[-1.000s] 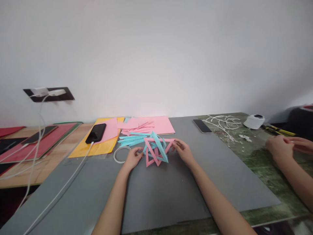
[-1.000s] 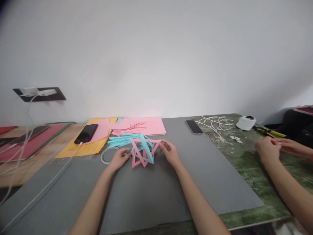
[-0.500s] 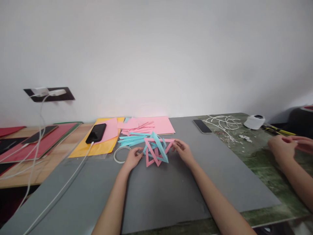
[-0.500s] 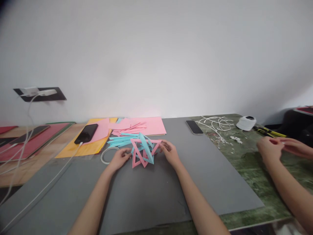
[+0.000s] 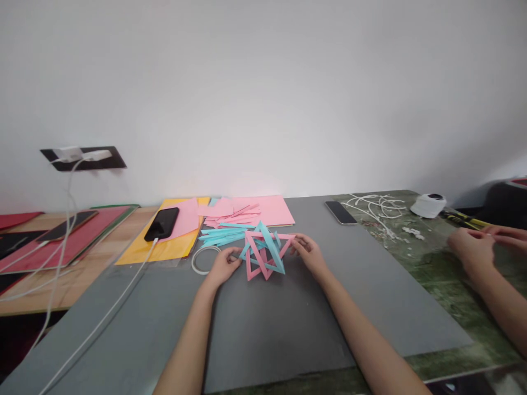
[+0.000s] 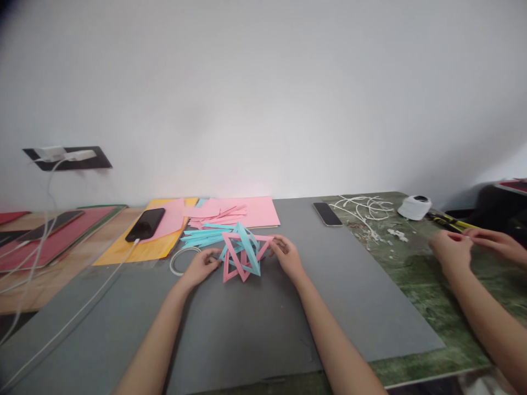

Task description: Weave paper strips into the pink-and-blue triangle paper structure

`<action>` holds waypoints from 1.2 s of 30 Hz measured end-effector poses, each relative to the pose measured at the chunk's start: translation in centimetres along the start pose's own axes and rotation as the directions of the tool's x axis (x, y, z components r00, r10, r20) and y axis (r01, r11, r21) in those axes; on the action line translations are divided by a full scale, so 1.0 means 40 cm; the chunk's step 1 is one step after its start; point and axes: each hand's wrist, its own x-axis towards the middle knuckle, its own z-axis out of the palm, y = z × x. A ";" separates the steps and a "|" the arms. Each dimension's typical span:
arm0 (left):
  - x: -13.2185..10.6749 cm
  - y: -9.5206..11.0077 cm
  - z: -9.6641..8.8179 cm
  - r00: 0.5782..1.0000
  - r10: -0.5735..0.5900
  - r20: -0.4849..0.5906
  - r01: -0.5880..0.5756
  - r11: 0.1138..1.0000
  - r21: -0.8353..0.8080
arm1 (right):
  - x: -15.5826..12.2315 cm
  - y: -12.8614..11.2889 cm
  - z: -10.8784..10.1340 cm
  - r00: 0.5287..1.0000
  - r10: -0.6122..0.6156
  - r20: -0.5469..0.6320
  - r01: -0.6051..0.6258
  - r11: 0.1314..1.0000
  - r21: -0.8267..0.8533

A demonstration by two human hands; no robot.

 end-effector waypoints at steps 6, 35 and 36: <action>0.002 0.007 0.000 1.000 0.005 0.017 -0.004 0.999 -0.032 | -0.005 -0.009 -0.004 0.998 -0.025 0.049 0.026 0.999 -0.023; 0.009 0.031 0.006 0.943 0.000 -0.334 -0.137 0.912 -0.387 | -0.003 0.007 -0.007 0.997 0.037 0.066 -0.035 0.999 -0.032; 0.009 0.030 0.006 0.943 -0.005 -0.332 -0.133 0.910 -0.392 | -0.003 0.008 -0.007 0.997 0.037 0.066 -0.036 0.999 -0.025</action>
